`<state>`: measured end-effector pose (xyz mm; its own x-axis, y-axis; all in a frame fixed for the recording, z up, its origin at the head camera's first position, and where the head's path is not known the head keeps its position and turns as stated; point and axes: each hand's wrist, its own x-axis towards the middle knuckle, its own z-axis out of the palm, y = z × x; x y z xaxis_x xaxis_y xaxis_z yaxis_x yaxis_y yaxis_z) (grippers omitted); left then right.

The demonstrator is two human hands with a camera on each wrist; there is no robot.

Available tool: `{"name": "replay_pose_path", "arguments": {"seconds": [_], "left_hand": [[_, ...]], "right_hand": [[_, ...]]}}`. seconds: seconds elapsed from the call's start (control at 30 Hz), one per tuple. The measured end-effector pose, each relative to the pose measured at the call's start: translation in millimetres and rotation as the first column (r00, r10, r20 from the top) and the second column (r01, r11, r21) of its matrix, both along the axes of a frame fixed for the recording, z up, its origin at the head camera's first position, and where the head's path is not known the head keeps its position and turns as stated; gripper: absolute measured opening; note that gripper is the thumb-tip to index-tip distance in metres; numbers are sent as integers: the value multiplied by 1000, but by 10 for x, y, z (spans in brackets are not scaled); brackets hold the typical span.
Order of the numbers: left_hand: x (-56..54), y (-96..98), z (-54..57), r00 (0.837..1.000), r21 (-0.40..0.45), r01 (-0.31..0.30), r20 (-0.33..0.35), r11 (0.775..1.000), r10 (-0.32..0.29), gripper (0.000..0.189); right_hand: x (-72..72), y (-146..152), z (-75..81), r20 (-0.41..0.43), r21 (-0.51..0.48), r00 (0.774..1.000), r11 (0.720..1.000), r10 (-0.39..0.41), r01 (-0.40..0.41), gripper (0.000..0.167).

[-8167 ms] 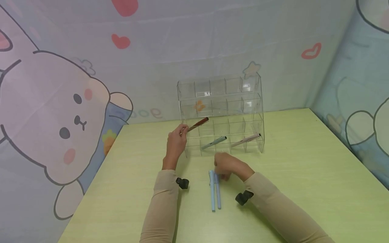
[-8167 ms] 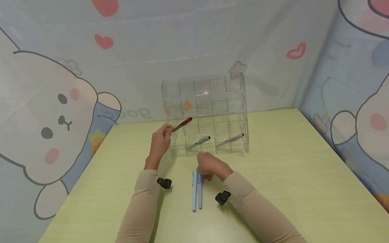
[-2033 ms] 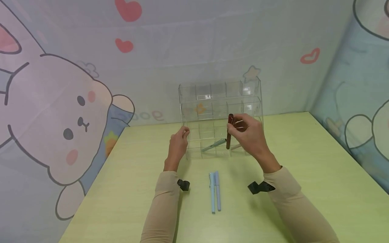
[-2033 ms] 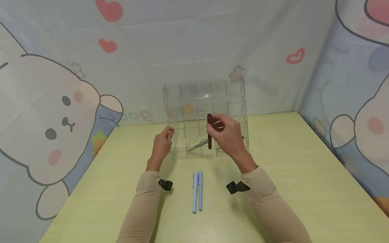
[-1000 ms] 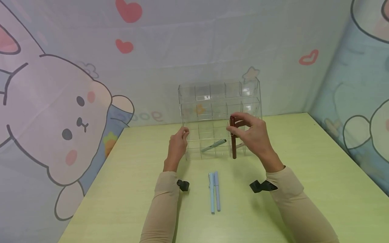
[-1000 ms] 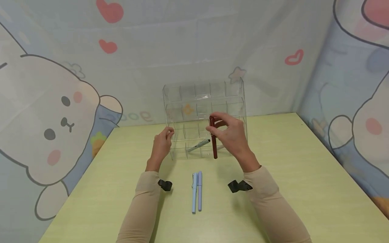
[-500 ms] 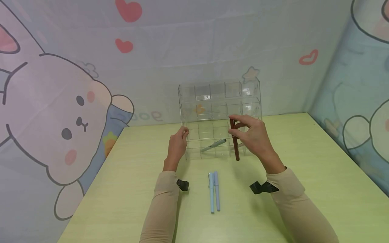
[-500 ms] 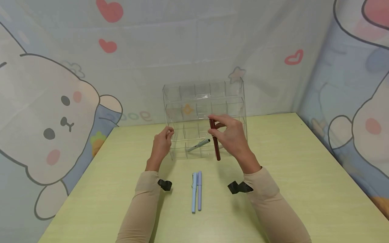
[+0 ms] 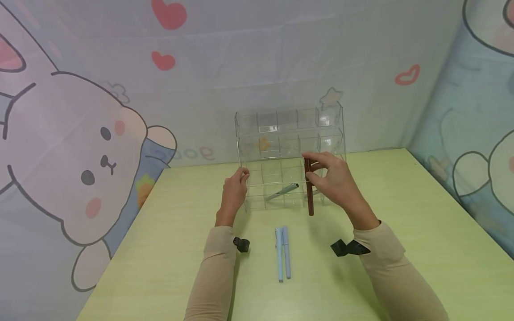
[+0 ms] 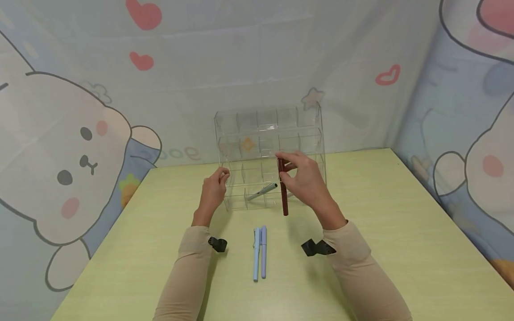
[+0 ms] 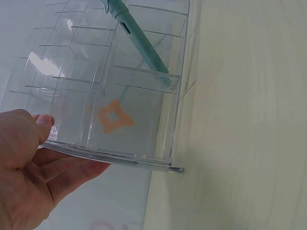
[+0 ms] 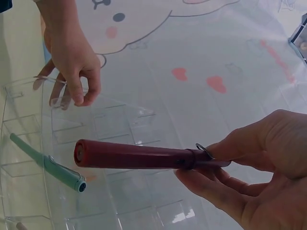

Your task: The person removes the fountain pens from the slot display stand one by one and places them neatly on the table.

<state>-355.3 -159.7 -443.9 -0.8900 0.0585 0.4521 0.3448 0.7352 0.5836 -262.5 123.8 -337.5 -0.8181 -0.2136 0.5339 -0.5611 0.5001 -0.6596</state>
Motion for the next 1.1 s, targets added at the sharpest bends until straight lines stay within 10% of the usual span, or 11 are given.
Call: {"name": "replay_pose_path", "arguments": {"seconds": [0.37,1.1], "left_hand": [[6,4,14,1000,8,4,6,1000,-4,17],[15,1,19,1000,8,3,25,1000,-3,17]], "right_hand": [[11,1,14,217,86,976,996,16,-35,40],[-51,-77,-154,544,159,835,967,80,-197,33]]}}
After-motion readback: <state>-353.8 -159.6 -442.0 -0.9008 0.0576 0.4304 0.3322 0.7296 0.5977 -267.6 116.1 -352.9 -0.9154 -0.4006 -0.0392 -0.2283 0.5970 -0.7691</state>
